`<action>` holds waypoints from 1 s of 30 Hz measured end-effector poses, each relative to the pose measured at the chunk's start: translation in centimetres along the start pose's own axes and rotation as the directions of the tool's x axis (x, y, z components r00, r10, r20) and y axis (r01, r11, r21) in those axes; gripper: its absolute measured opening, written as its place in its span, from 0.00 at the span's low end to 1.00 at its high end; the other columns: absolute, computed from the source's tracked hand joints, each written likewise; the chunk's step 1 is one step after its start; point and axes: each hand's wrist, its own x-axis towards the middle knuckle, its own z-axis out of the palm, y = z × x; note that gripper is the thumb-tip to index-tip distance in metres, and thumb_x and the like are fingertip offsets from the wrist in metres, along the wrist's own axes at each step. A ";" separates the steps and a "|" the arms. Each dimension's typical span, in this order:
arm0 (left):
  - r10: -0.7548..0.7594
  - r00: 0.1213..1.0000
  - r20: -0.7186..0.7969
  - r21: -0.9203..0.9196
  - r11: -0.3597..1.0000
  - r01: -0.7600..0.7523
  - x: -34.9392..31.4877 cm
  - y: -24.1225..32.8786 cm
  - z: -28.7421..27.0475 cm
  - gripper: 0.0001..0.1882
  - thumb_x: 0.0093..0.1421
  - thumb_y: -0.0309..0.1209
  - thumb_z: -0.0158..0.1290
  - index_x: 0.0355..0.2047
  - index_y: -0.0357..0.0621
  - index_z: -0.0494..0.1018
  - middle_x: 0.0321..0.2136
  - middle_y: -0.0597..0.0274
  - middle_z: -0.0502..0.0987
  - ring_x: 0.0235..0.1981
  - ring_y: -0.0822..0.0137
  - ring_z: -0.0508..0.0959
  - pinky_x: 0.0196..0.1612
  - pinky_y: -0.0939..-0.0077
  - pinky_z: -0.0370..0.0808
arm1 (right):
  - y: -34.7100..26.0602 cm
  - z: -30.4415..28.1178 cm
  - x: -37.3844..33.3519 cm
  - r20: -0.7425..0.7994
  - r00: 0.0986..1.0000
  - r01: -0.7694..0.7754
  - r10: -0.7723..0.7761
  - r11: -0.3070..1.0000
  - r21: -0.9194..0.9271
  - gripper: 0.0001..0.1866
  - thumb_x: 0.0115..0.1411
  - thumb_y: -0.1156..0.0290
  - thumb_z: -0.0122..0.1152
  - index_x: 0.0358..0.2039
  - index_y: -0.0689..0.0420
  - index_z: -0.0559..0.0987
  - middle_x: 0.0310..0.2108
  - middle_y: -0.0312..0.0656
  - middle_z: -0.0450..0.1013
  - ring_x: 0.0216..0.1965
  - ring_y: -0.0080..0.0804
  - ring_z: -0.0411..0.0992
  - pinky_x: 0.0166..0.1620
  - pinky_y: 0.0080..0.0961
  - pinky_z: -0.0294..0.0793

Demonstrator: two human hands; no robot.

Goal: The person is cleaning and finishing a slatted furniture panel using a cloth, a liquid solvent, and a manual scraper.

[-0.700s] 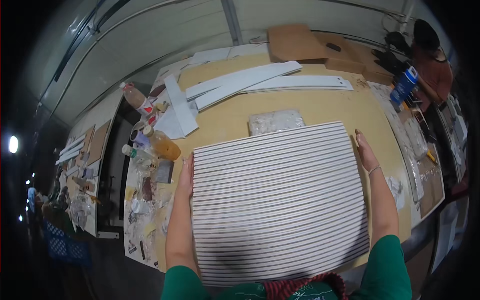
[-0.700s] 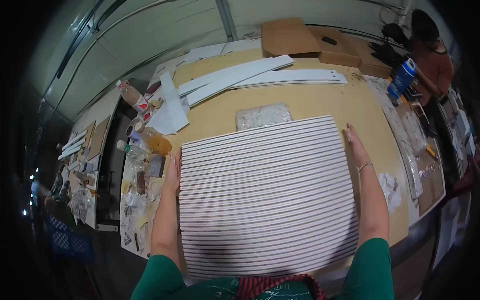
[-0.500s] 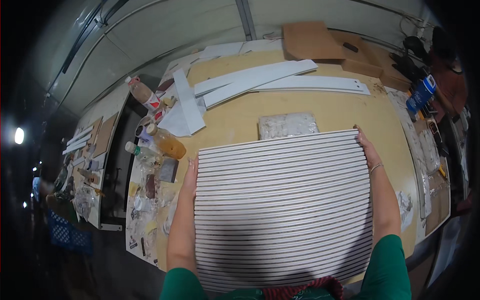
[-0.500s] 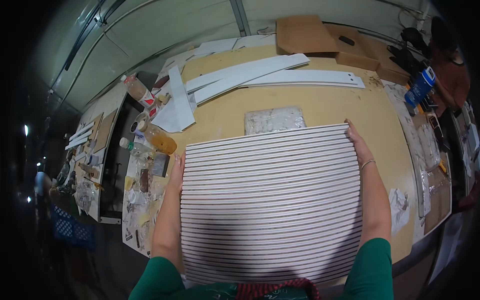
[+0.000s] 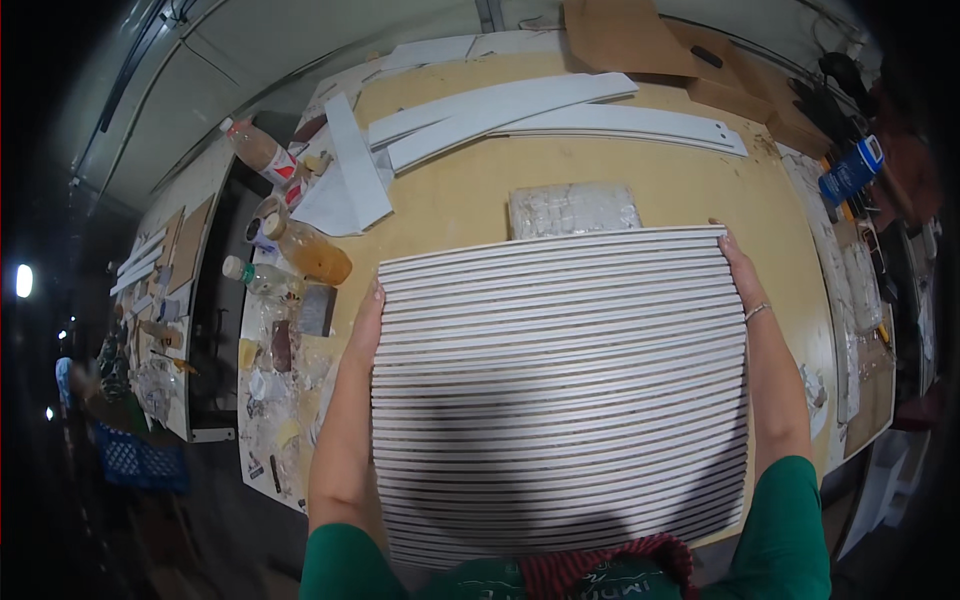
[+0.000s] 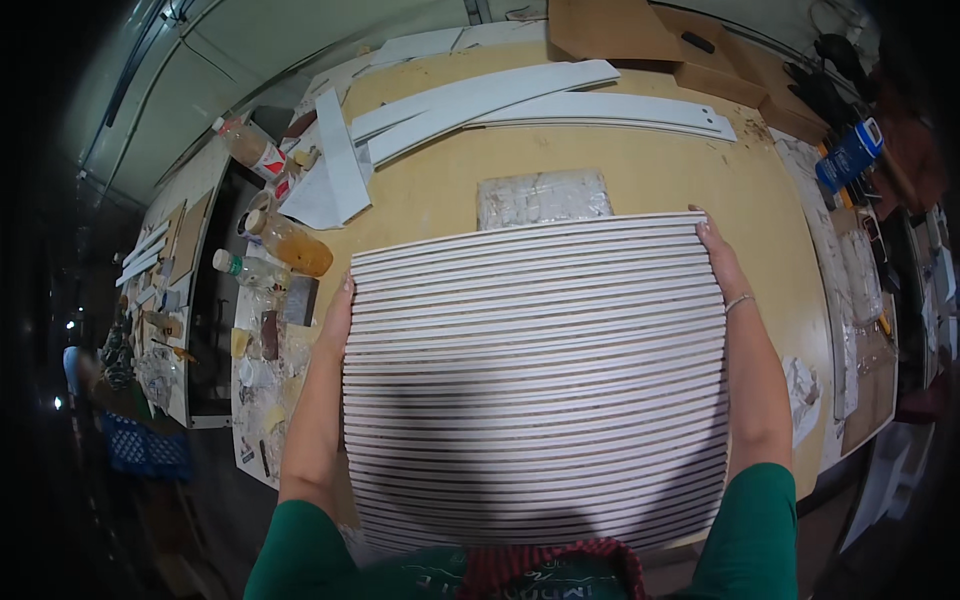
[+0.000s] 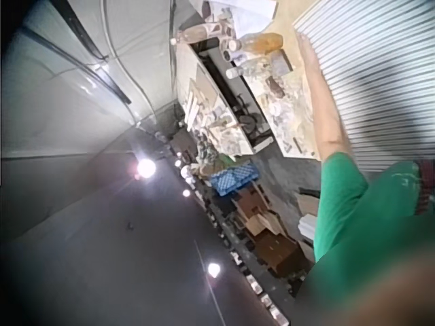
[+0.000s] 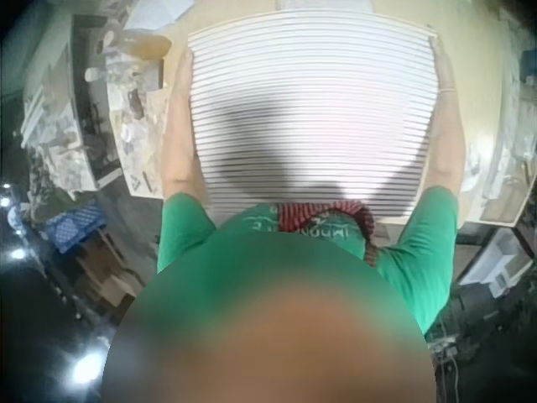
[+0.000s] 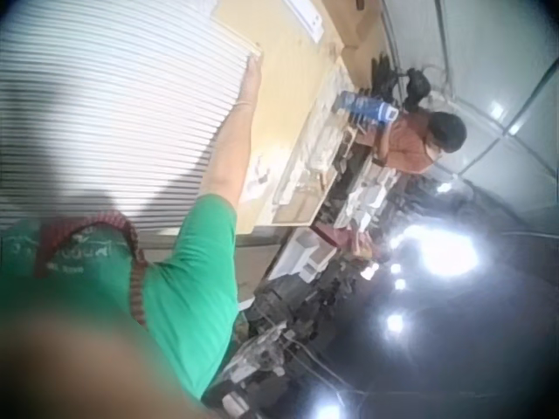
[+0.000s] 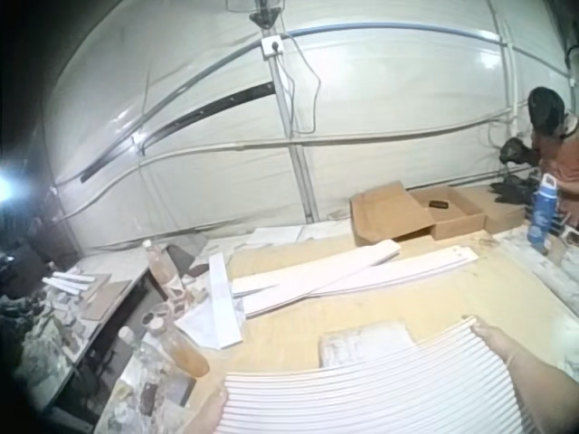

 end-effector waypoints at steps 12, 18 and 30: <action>-0.206 0.978 -0.040 -0.189 0.963 0.195 -5.9 3.5 2.6 0.36 0.77 0.55 0.22 0.76 0.45 0.47 0.73 0.55 0.55 0.72 0.56 0.59 0.74 0.60 0.56 | 0.3 0.8 -3.2 -0.120 0.990 -0.045 0.071 0.978 0.204 0.34 0.76 0.47 0.42 0.72 0.59 0.62 0.70 0.45 0.62 0.70 0.36 0.61 0.69 0.32 0.64; 0.123 0.991 -0.059 0.509 0.857 -0.076 -0.9 -4.6 -1.9 0.26 0.76 0.40 0.38 0.61 0.31 0.70 0.58 0.46 0.75 0.60 0.57 0.73 0.64 0.67 0.66 | 5.3 -3.8 -2.2 -0.045 0.996 -0.061 0.071 0.977 0.202 0.39 0.73 0.49 0.47 0.73 0.65 0.55 0.75 0.49 0.51 0.76 0.39 0.47 0.76 0.31 0.43; 0.133 0.987 -0.091 0.677 0.735 -0.036 -1.4 -2.0 -2.9 0.26 0.75 0.39 0.44 0.61 0.26 0.66 0.54 0.43 0.76 0.54 0.56 0.75 0.60 0.66 0.68 | -1.1 -6.9 -24.6 -0.610 0.571 -0.590 -0.549 0.243 -0.770 0.35 0.51 0.66 0.71 0.60 0.60 0.72 0.63 0.58 0.66 0.58 0.57 0.70 0.59 0.45 0.73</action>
